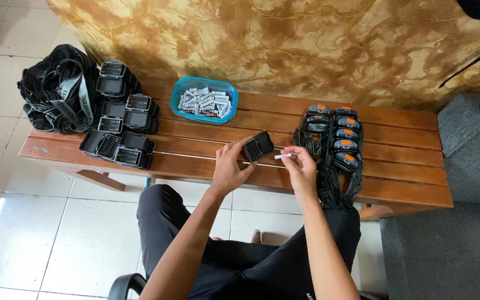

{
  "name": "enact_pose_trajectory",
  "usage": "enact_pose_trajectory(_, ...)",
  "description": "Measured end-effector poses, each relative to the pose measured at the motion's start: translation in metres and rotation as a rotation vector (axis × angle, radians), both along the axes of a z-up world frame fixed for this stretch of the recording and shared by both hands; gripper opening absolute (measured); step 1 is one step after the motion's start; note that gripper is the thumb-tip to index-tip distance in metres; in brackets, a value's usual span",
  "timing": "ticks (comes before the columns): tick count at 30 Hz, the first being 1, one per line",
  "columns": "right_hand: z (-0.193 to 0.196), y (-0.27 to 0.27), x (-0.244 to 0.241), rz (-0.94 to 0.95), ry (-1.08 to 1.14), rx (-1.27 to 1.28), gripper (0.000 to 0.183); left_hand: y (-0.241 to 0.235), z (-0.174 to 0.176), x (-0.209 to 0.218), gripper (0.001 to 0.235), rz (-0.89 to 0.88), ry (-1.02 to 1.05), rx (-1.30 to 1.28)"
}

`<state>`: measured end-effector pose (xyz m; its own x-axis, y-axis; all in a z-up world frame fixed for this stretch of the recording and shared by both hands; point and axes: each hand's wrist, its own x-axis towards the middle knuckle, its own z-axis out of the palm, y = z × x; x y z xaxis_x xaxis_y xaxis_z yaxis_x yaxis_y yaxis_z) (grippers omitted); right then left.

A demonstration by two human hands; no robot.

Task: The person assembles headlamps by inserting batteries into the battery compartment and attaching the head strap. They handle multiple headlamp units, batteries, and straps, placing the completed units on a wooden bench.

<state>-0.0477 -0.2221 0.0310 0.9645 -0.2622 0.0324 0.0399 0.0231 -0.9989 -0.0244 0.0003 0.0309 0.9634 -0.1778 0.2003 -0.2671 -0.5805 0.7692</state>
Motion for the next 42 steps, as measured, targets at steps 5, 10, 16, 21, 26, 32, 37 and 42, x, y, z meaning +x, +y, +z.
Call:
enact_pose_trajectory(5, 0.015, 0.014, 0.004, 0.101, -0.07, -0.19, 0.026, 0.001, 0.004, -0.002, 0.083, -0.005, 0.04, -0.021)
enact_pose_trajectory(10, 0.036, 0.026, 0.022, 0.143, -0.178, -0.292, 0.03, 0.003, 0.001, 0.003, 0.079, 0.007, 0.047, -0.025)
enact_pose_trajectory(16, 0.052, 0.031, 0.028, 0.133, -0.213, -0.487, 0.03, 0.004, 0.013, -0.005, 0.076, -0.022, 0.038, -0.106)
enact_pose_trajectory(21, -0.001, 0.018, 0.035, -0.014, -0.053, -0.078, 0.015, 0.007, 0.011, 0.0, 0.037, 0.003, 0.092, -0.253)
enact_pose_trajectory(26, -0.013, 0.015, 0.026, -0.079, 0.022, 0.007, 0.011, 0.01, 0.019, 0.002, 0.018, -0.023, 0.121, -0.256)
enact_pose_trajectory(32, -0.012, 0.018, 0.023, -0.109, 0.021, 0.102, 0.021, 0.008, 0.008, -0.002, 0.015, -0.024, 0.064, -0.186)
enact_pose_trajectory(37, 0.011, 0.031, 0.027, -0.06, -0.061, 0.022, 0.023, 0.006, 0.007, -0.002, 0.025, -0.027, 0.046, -0.174)
enact_pose_trajectory(42, 0.04, 0.042, 0.041, 0.076, -0.206, -0.325, 0.019, 0.006, 0.038, -0.011, 0.08, -0.058, 0.028, -0.204)
